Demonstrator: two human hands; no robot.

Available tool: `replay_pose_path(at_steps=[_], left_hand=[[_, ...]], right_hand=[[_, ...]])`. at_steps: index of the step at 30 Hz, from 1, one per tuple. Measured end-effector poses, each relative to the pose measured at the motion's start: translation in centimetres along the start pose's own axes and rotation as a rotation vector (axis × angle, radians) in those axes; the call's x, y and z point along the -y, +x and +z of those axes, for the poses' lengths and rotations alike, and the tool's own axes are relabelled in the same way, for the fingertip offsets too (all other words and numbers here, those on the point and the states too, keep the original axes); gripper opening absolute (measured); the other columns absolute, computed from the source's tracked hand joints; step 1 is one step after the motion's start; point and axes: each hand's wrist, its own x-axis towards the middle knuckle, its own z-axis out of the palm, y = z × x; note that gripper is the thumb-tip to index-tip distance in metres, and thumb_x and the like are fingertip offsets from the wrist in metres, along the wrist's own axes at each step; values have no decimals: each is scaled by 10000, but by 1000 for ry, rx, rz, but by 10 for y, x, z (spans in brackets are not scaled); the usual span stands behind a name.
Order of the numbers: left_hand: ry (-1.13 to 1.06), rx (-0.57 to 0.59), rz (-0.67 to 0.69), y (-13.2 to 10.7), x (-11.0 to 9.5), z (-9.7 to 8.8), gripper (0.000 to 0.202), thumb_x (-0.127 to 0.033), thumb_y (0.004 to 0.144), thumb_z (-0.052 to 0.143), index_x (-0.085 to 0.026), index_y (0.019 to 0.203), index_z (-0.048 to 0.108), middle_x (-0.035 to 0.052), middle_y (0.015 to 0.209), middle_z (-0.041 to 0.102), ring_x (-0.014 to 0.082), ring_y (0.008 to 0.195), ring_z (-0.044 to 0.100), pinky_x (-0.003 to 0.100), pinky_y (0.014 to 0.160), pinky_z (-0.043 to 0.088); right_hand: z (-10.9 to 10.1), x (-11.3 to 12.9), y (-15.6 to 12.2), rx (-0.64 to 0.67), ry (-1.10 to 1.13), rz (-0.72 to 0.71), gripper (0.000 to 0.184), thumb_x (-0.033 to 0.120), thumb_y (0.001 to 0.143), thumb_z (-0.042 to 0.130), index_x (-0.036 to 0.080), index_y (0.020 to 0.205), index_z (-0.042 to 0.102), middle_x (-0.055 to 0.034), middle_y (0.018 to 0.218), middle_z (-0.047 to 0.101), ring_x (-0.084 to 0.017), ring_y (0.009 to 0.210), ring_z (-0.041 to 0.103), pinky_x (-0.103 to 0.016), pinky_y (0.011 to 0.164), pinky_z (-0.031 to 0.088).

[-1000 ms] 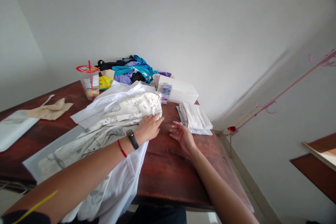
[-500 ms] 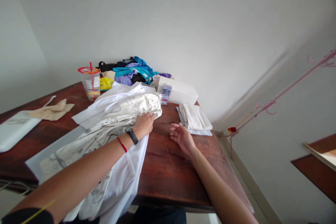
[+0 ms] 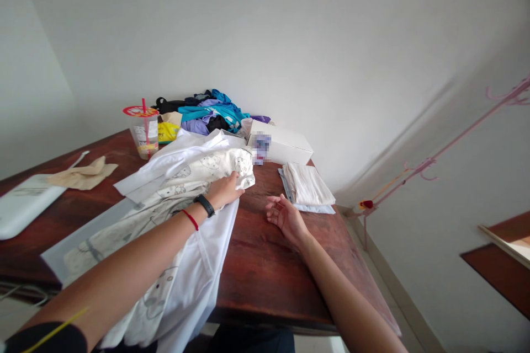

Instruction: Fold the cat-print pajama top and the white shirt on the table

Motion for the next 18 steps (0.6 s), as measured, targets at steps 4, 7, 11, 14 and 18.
replay_pose_path(at_steps=[4,7,11,14,18], left_hand=[[-31,1,3,1,2,-2,311,-424,996,499,-165,1123,615,125,1075,735,267,969,688,315,798,466],[-39,2,4,1,1,-2,296,-388,1007,470,-145,1029,639,132,1038,735,260,941,682,304,776,458],[-37,-4,-4,0,-1,-3,287,-346,998,468,-128,1052,647,147,1047,732,259,923,676,296,758,453],[-27,-7,-5,-2,-3,-5,274,-326,994,472,-129,1063,650,138,1042,736,248,907,672,289,762,449],[-12,-5,2,-5,-5,-6,273,-319,994,468,-128,1052,655,133,1017,740,241,887,672,285,759,443]], right_hand=[[1,1,-2,28,11,-2,363,527,877,696,190,1005,736,-20,840,708,-138,677,627,-265,651,504],[2,2,-3,28,12,4,348,523,883,690,197,998,732,-17,834,704,-140,674,623,-272,658,500],[3,3,-3,51,15,15,352,532,885,687,202,1001,728,-15,837,700,-141,684,622,-270,655,494],[2,3,-3,70,18,17,371,538,884,691,192,1012,732,-14,841,700,-135,684,623,-261,650,499],[3,3,-3,87,8,31,377,546,887,686,193,1009,735,-14,838,699,-135,686,626,-258,647,505]])
